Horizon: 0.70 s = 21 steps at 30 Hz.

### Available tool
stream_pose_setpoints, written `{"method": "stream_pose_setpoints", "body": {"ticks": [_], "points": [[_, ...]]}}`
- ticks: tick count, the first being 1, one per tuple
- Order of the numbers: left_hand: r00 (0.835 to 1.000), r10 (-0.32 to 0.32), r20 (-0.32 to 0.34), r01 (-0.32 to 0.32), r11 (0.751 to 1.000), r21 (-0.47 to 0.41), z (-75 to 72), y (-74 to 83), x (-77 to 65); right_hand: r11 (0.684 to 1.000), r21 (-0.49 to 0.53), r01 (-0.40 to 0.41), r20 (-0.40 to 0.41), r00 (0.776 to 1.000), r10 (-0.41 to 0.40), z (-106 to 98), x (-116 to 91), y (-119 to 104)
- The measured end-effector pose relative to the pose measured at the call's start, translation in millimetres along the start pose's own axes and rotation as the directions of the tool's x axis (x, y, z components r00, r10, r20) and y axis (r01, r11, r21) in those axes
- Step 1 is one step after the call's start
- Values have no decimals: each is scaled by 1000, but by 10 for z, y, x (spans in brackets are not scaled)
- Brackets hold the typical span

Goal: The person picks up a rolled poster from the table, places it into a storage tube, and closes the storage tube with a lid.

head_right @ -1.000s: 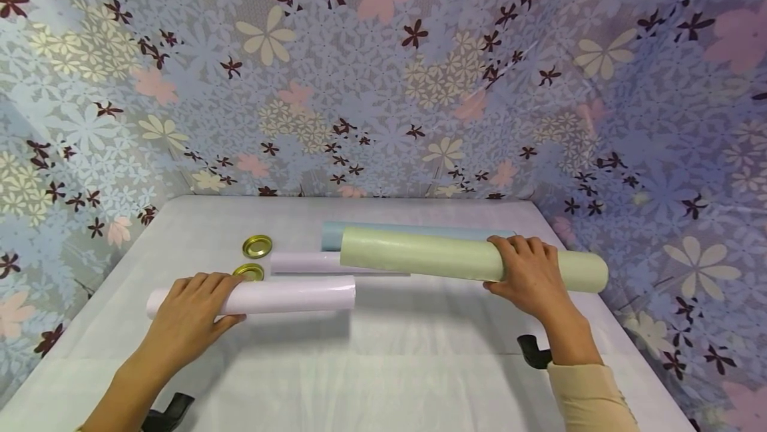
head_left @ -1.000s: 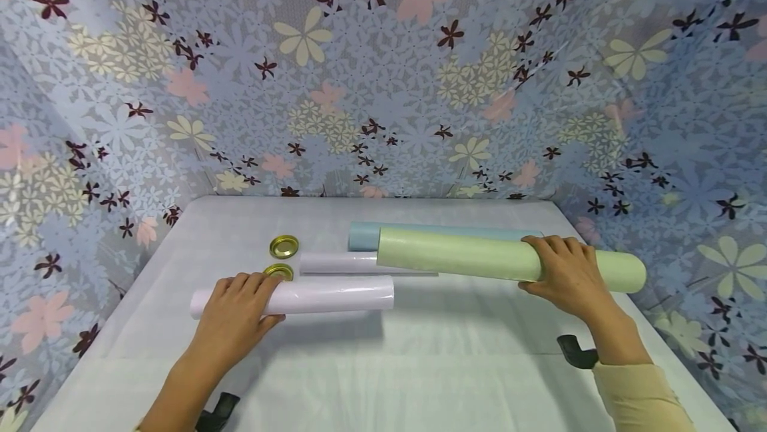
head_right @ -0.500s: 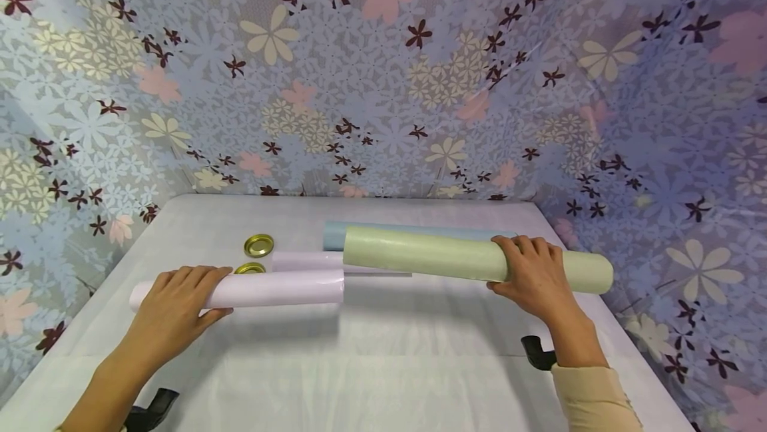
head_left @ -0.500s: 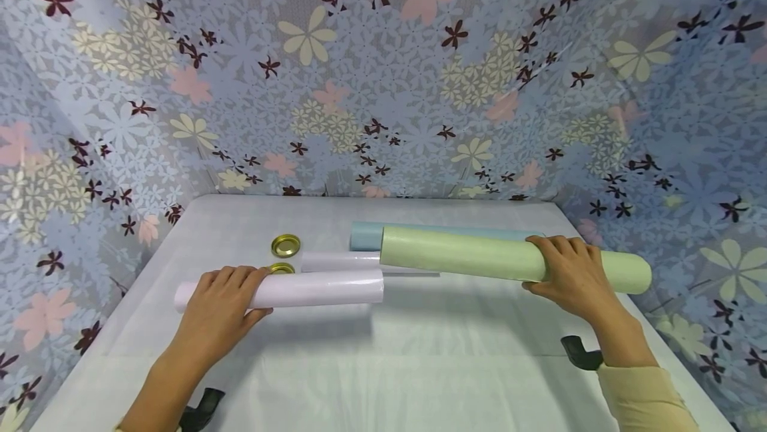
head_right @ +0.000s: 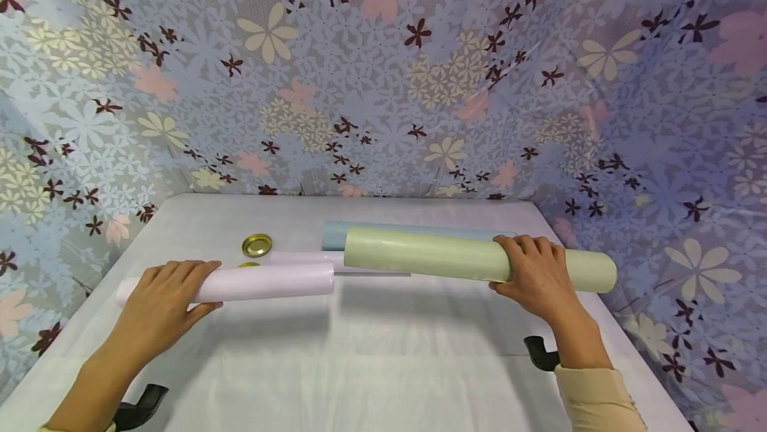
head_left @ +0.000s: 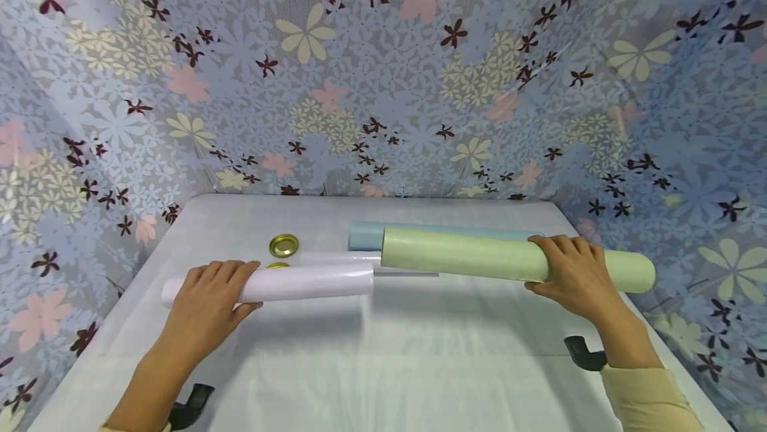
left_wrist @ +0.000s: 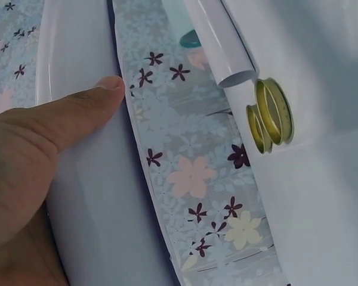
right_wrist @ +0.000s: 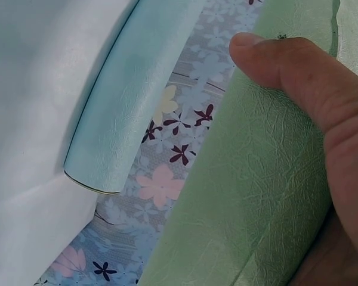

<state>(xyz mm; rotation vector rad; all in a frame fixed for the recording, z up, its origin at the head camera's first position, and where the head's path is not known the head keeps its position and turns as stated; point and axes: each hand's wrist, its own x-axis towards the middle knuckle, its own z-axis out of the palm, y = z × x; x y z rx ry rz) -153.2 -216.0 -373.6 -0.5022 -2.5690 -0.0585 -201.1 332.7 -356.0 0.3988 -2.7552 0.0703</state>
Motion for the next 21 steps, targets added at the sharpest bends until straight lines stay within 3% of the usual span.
{"method": "stream_pose_setpoints", "body": {"ticks": [7,21], "points": [[999,-23,41,23,1000,8,-52,-36,28,1000,-1,-4,-2,1000,4,-10,-10,1],[1000,-4,0,4,1000,26,-112,-105,74,1000,-9,-9,8,1000,9,-41,-32,9]]}}
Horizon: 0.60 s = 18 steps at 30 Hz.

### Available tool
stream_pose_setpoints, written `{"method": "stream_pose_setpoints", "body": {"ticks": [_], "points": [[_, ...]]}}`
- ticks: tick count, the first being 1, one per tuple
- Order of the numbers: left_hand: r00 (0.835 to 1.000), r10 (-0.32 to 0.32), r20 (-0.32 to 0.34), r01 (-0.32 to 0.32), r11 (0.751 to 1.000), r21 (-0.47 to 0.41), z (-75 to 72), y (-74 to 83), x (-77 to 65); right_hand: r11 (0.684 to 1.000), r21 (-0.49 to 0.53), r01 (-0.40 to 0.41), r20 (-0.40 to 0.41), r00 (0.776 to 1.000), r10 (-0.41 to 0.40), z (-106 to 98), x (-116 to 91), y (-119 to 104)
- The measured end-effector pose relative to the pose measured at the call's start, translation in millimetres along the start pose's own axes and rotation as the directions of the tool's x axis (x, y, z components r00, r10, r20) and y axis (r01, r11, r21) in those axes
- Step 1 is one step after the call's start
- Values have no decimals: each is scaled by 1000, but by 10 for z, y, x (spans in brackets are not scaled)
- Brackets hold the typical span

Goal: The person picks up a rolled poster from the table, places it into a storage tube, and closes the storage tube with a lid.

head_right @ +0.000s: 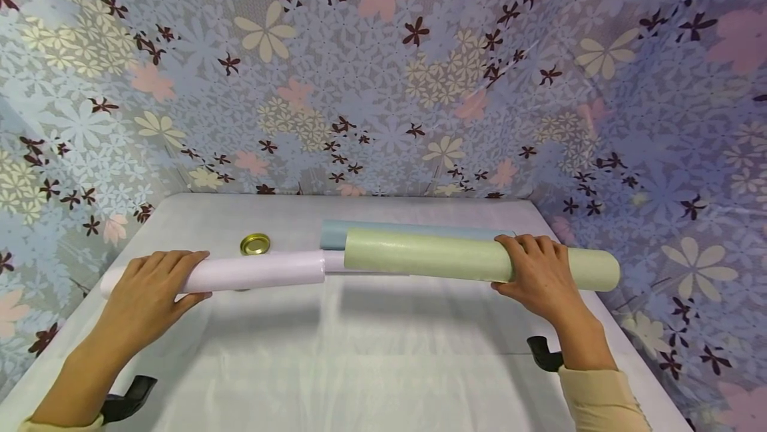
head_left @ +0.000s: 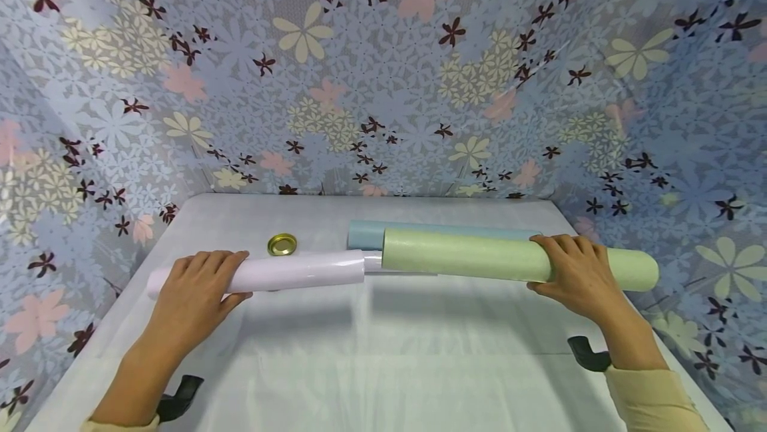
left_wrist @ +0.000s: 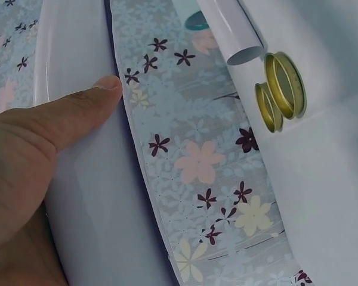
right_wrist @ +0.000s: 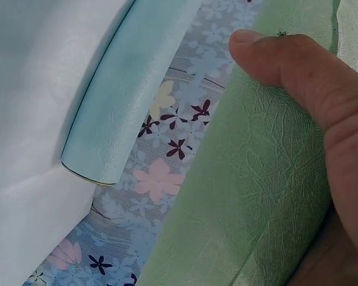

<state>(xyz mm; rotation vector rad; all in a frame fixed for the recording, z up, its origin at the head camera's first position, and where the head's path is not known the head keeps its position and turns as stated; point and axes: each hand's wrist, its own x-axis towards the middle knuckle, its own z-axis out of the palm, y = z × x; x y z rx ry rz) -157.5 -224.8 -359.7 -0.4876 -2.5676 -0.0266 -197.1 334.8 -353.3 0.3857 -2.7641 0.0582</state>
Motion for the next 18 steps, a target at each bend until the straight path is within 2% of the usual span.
{"method": "stream_pose_setpoints", "body": {"ticks": [5,18], "points": [[1000,-12,17,12,1000,2,-18,-9,22,1000,-2,13,-9,1000,-13,1,-6,10],[1000,20,-17,-21,1000,-20,-6,-46,75,1000,1,30,-20,999,-30,-27,-13,16]]}}
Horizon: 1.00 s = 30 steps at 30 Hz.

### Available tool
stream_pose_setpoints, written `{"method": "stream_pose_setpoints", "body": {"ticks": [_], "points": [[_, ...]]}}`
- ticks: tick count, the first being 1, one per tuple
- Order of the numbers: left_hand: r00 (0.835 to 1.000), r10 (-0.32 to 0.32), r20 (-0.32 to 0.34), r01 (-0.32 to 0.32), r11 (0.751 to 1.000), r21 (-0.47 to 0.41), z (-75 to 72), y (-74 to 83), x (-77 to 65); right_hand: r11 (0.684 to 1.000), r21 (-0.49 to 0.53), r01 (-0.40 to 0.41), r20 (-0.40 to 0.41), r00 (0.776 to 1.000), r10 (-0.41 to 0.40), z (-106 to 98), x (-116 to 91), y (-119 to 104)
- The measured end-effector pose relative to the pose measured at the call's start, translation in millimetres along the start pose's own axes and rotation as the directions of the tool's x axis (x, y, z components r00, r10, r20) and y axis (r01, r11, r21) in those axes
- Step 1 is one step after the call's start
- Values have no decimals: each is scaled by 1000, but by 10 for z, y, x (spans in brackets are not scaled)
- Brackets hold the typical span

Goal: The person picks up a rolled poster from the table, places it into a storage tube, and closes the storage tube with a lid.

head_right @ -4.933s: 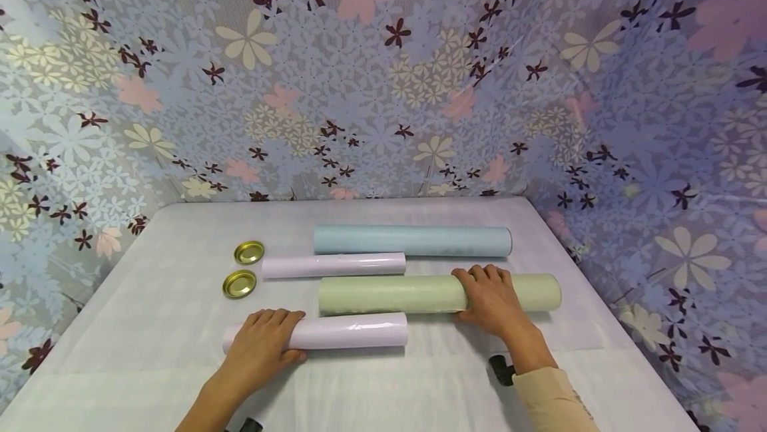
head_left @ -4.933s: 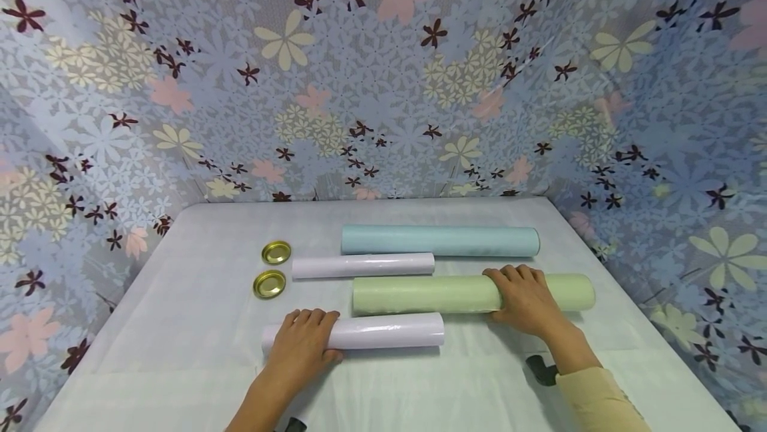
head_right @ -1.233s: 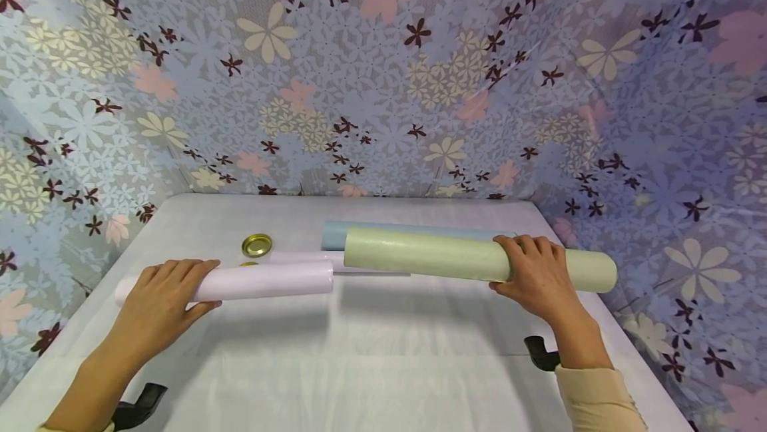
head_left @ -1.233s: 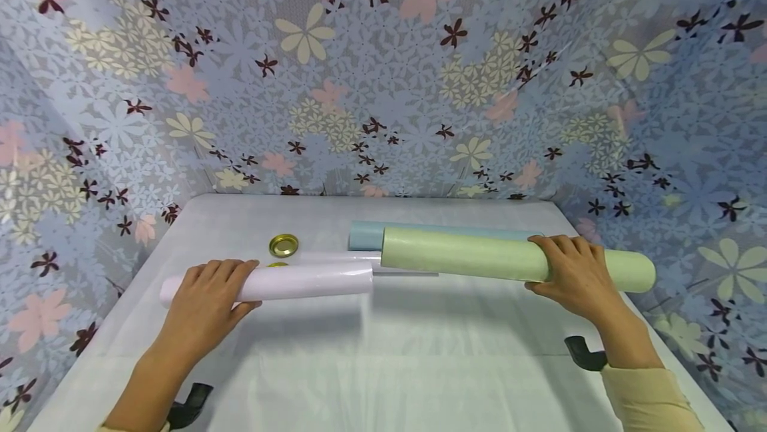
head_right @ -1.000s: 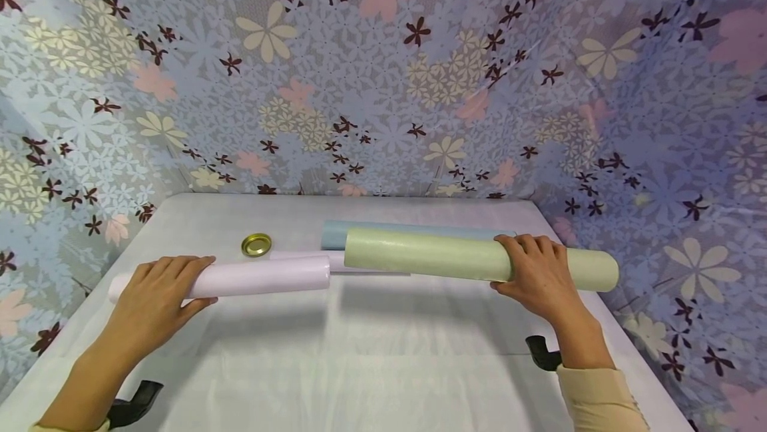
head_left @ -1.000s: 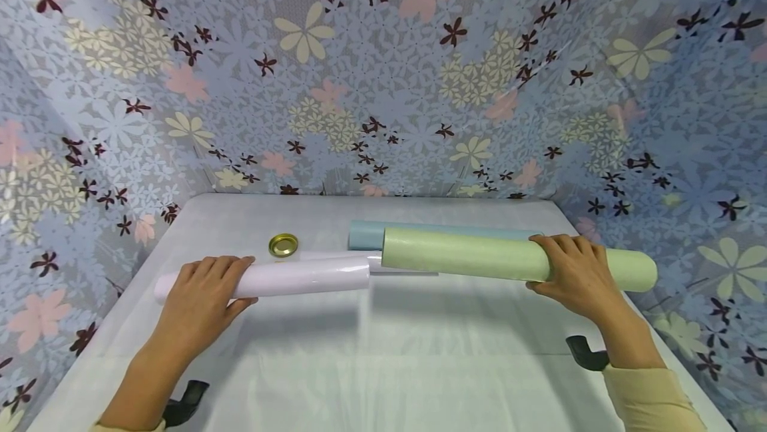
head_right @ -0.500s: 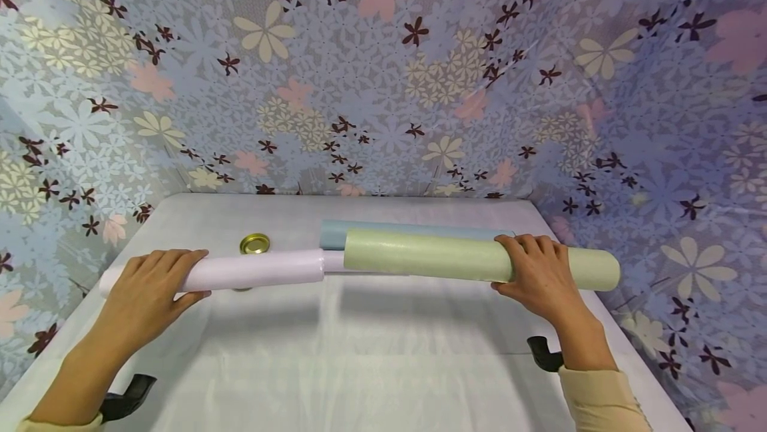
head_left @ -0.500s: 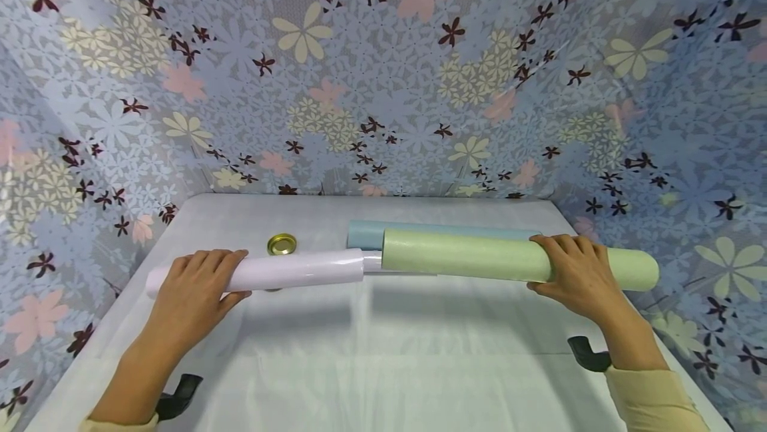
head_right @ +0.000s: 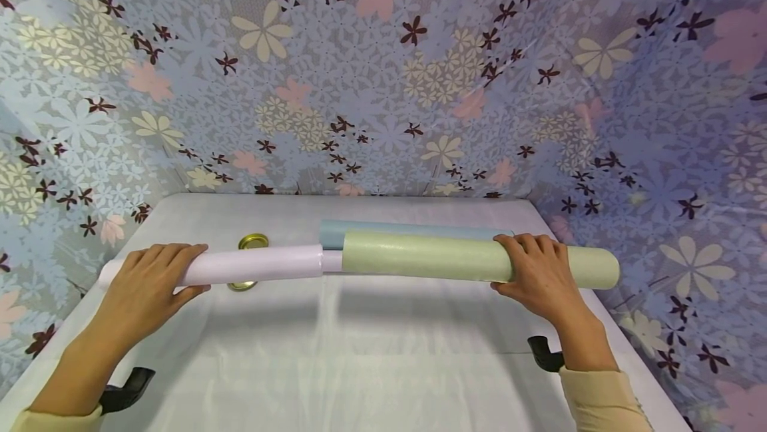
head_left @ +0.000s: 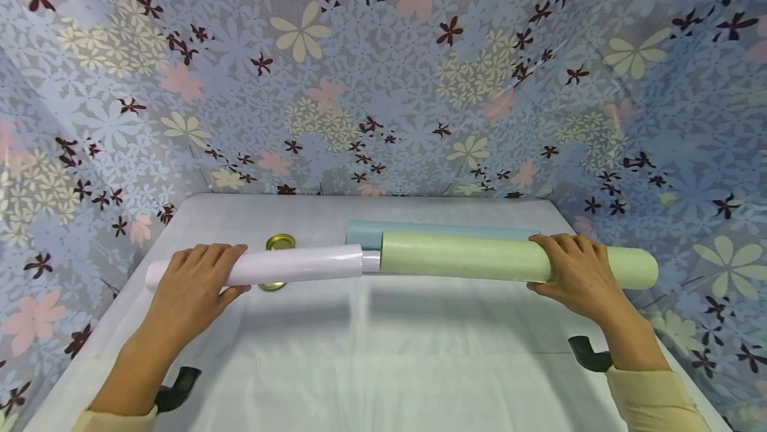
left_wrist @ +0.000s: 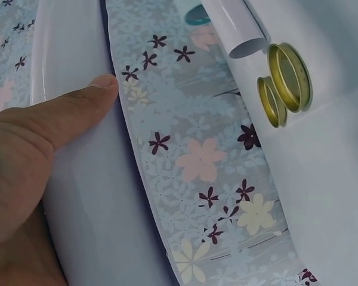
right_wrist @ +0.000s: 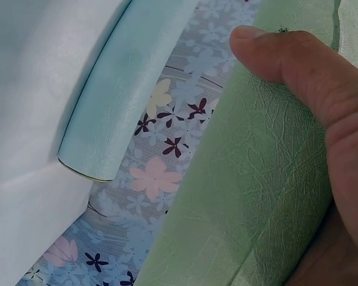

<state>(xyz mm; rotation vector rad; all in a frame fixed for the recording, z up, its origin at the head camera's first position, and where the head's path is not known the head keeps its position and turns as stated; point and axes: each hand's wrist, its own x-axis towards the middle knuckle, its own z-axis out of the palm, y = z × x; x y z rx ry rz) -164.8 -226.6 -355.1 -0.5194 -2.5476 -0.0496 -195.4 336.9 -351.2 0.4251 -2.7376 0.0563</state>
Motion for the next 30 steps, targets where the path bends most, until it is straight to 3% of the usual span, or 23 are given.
{"method": "stream_pose_setpoints", "body": {"ticks": [6,20,30], "points": [[1000,9,-13,-9,1000,-4,28,-8,19,1000,-4,5,-7,1000,-5,0,-9,2],[999,-13,34,14,1000,-5,56,35,59,1000,-2,17,-12,1000,-17,-2,-16,-14],[1000,6,13,-6,1000,-8,84,75,76,999,2,37,-23,999,-37,-7,-32,-31]]}}
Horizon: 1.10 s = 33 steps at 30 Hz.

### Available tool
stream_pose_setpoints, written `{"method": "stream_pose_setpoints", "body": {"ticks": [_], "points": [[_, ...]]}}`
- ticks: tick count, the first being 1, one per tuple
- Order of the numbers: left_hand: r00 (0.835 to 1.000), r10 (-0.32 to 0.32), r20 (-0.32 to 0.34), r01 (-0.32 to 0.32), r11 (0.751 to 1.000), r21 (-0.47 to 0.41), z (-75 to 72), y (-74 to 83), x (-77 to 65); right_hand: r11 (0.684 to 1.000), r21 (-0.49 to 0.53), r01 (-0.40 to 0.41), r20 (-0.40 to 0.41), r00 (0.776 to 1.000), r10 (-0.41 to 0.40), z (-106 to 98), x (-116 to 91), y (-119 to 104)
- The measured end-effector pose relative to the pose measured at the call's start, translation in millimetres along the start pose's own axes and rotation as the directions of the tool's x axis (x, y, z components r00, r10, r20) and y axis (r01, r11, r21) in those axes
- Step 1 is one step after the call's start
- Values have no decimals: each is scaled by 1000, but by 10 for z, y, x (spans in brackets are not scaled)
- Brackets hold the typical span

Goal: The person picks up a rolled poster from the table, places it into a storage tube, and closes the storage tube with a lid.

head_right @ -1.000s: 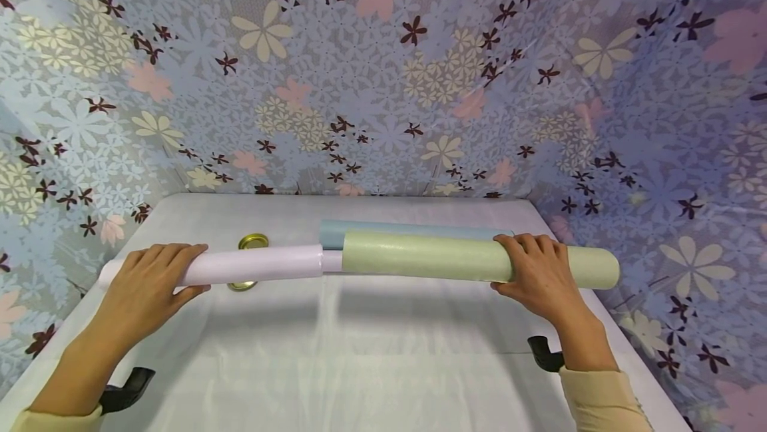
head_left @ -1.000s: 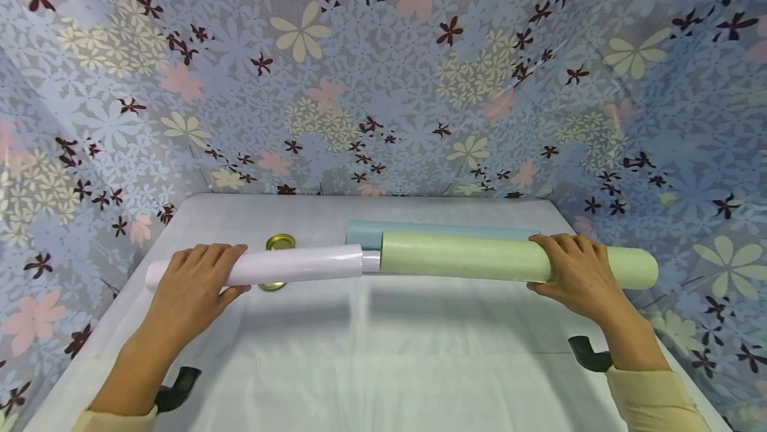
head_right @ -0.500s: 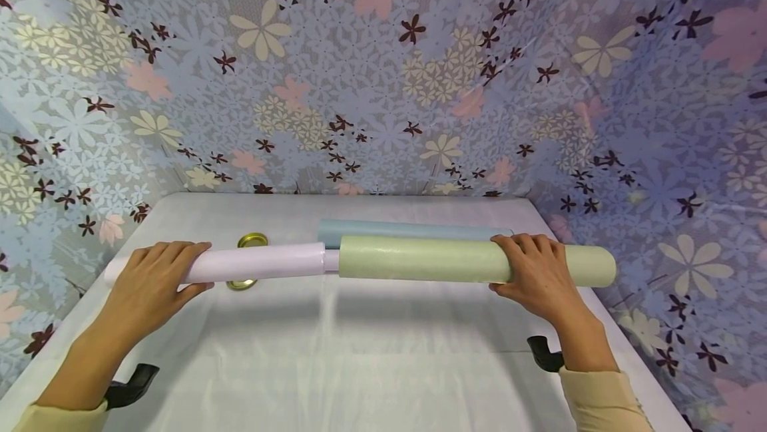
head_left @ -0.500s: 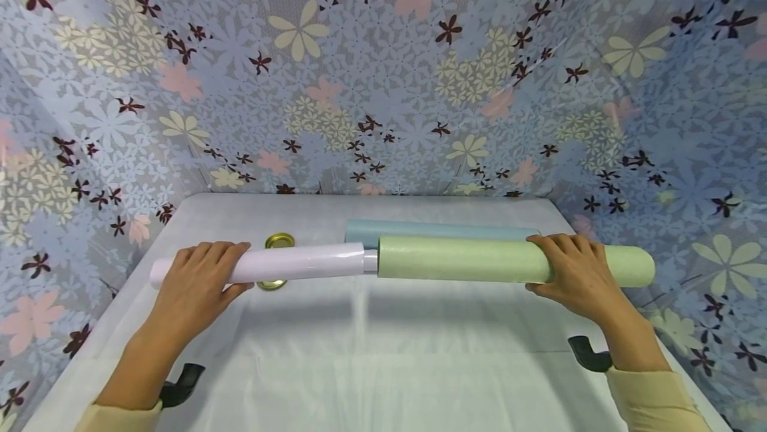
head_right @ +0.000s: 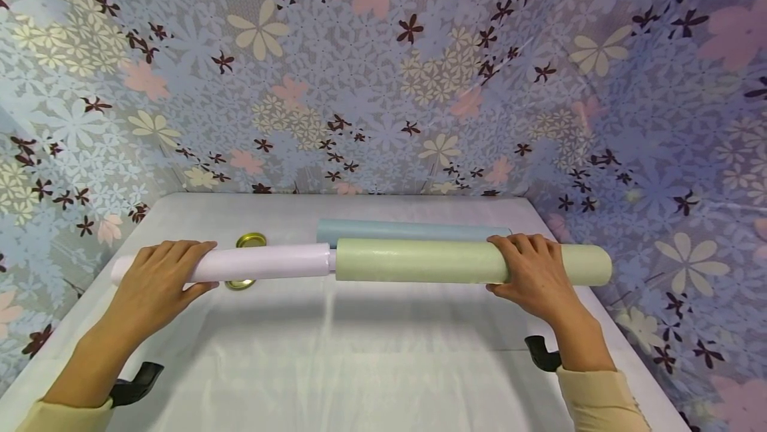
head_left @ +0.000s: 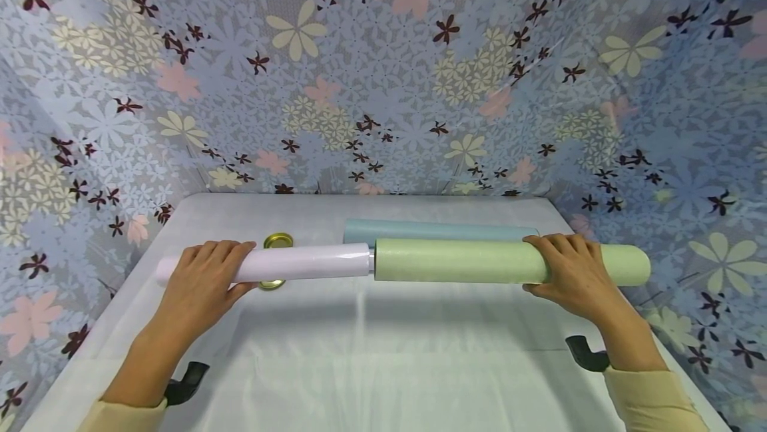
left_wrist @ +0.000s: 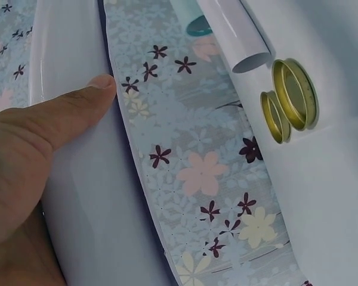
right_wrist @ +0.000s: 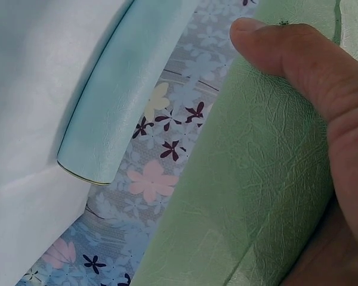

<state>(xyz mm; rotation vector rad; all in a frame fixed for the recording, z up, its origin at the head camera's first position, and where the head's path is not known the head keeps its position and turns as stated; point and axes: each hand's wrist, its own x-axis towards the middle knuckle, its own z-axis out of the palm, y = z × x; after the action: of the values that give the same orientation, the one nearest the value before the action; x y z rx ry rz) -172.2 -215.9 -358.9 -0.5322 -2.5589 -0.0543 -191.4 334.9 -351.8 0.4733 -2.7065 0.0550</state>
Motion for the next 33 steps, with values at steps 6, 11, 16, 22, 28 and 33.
{"method": "stream_pose_setpoints", "body": {"ticks": [6,11,16,22,28,33], "points": [[1000,13,-7,-13,1000,-1,3,18,19,1000,7,5,-8,1000,-5,12,14,-18],[1000,19,-11,-19,1000,-3,13,31,36,1000,6,12,-15,1000,-12,22,21,-29],[1000,15,0,-15,1000,-7,23,49,44,1000,9,16,-19,1000,-16,28,23,-35],[1000,19,-5,-19,1000,-9,19,60,42,1000,8,15,-21,1000,-15,27,25,-42],[1000,15,2,-15,1000,-12,36,83,50,1000,16,11,-18,1000,-11,31,36,-64],[1000,18,0,-18,1000,-12,43,116,73,1000,24,12,-14,1000,-11,29,47,-91]]}}
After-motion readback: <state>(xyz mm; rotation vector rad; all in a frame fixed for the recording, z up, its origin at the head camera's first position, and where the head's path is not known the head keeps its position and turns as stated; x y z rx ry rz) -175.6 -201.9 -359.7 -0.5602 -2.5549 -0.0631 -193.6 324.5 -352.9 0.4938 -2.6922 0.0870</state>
